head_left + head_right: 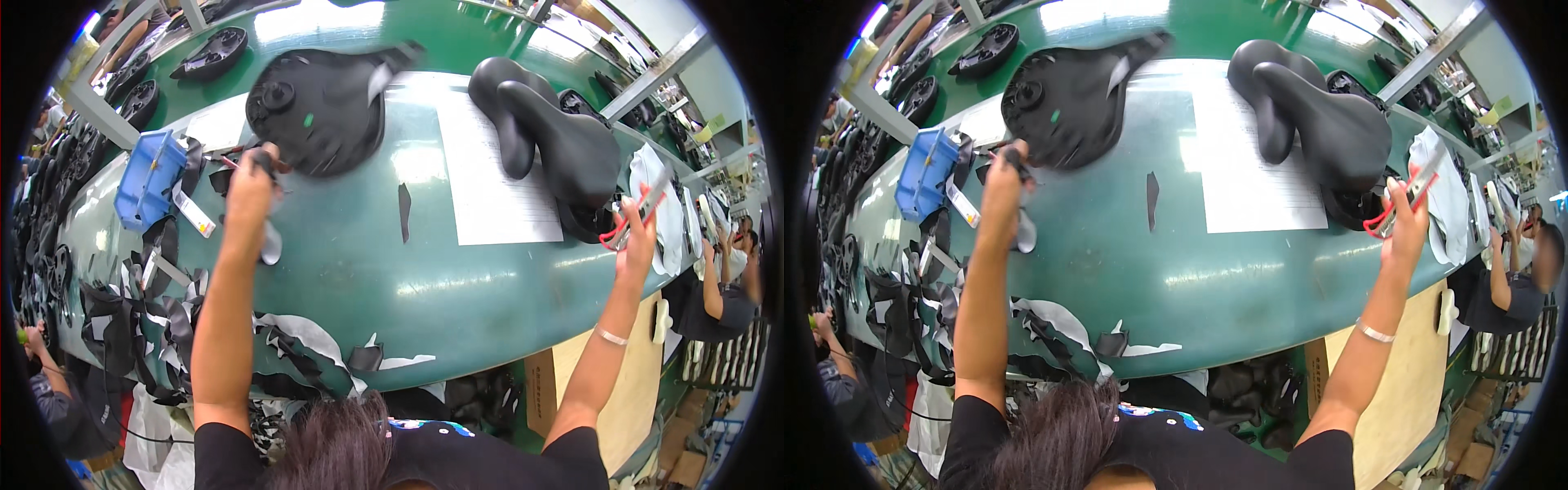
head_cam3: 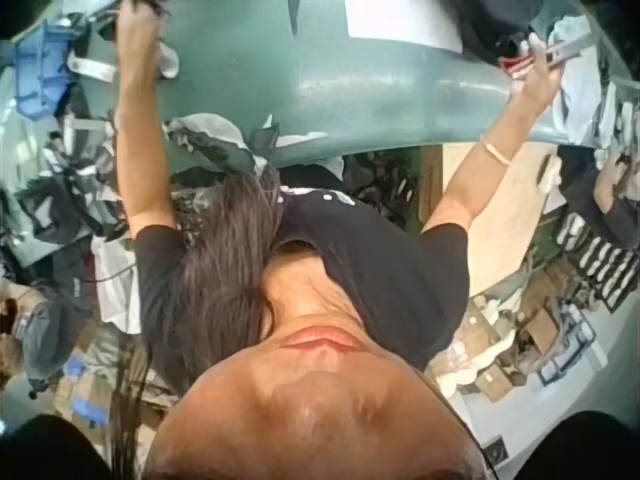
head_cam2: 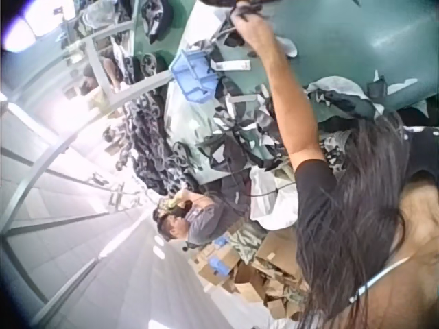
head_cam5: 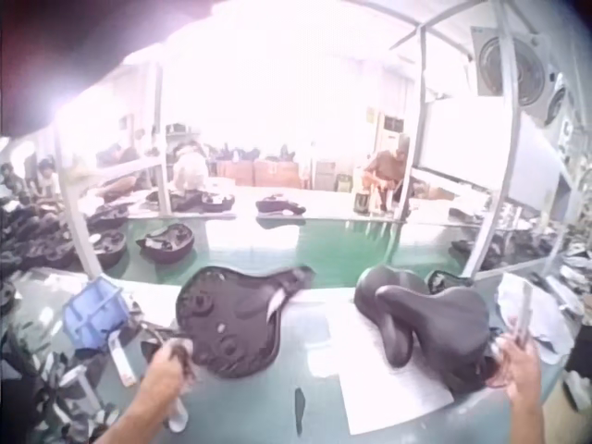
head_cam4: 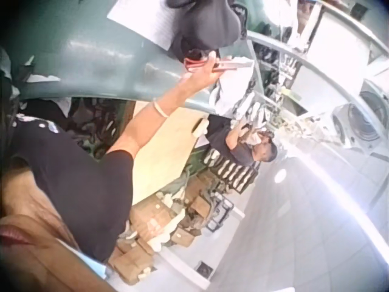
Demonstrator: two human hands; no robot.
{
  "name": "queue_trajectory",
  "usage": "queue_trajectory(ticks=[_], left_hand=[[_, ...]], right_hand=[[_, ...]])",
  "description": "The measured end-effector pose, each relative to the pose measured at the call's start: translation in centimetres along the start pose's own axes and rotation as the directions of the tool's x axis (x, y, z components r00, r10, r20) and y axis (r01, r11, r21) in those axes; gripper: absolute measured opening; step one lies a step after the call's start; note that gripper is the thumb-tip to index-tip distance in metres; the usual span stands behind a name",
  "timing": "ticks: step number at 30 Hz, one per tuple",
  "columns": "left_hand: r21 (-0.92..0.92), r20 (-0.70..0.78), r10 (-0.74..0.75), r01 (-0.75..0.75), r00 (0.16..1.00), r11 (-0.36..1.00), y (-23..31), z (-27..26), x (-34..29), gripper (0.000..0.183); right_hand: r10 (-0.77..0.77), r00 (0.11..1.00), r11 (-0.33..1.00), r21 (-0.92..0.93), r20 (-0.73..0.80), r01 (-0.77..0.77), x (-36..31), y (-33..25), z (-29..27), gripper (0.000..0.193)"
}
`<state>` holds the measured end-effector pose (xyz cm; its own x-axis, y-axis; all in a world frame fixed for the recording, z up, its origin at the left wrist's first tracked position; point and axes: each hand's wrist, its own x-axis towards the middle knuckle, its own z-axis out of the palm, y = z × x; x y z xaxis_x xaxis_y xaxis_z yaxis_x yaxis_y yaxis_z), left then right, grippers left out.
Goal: The person uses a red utility knife to trim excess black material from the underside of bicycle seats. They hold the seat with one hand and carefully cut along the edges with the other, removing strips of material. The person works on multiple seats sequentially, placing finished units aside on the green workbench.
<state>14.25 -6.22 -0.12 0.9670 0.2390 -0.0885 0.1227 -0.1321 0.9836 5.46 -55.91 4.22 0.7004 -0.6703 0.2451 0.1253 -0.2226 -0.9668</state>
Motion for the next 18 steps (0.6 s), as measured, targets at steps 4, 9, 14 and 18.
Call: queue_trajectory(ticks=[4,9,14,18], left_hand=[[0.219,0.798,0.328,-0.751,0.505,0.623,-3.6,1.8,-7.1,0.031],[0.283,0.954,-0.188,-0.498,0.234,0.820,-0.9,-7.6,-14.4,0.034],[0.728,0.683,-0.661,-0.368,0.311,0.578,1.0,-15.5,-17.7,0.032],[0.772,0.621,-0.499,-0.361,0.604,0.524,4.1,-18.4,-18.7,0.029]], right_hand=[[0.162,0.958,0.985,0.023,0.237,-0.173,3.3,1.4,2.0,0.050],[0.077,0.943,0.989,0.096,0.325,-0.114,-1.2,-1.8,4.4,0.035],[-0.154,0.651,0.903,-0.161,0.744,0.398,-13.9,-6.5,11.5,0.024],[-0.385,0.143,0.536,0.095,0.912,0.839,-22.2,-5.5,14.9,0.024]])
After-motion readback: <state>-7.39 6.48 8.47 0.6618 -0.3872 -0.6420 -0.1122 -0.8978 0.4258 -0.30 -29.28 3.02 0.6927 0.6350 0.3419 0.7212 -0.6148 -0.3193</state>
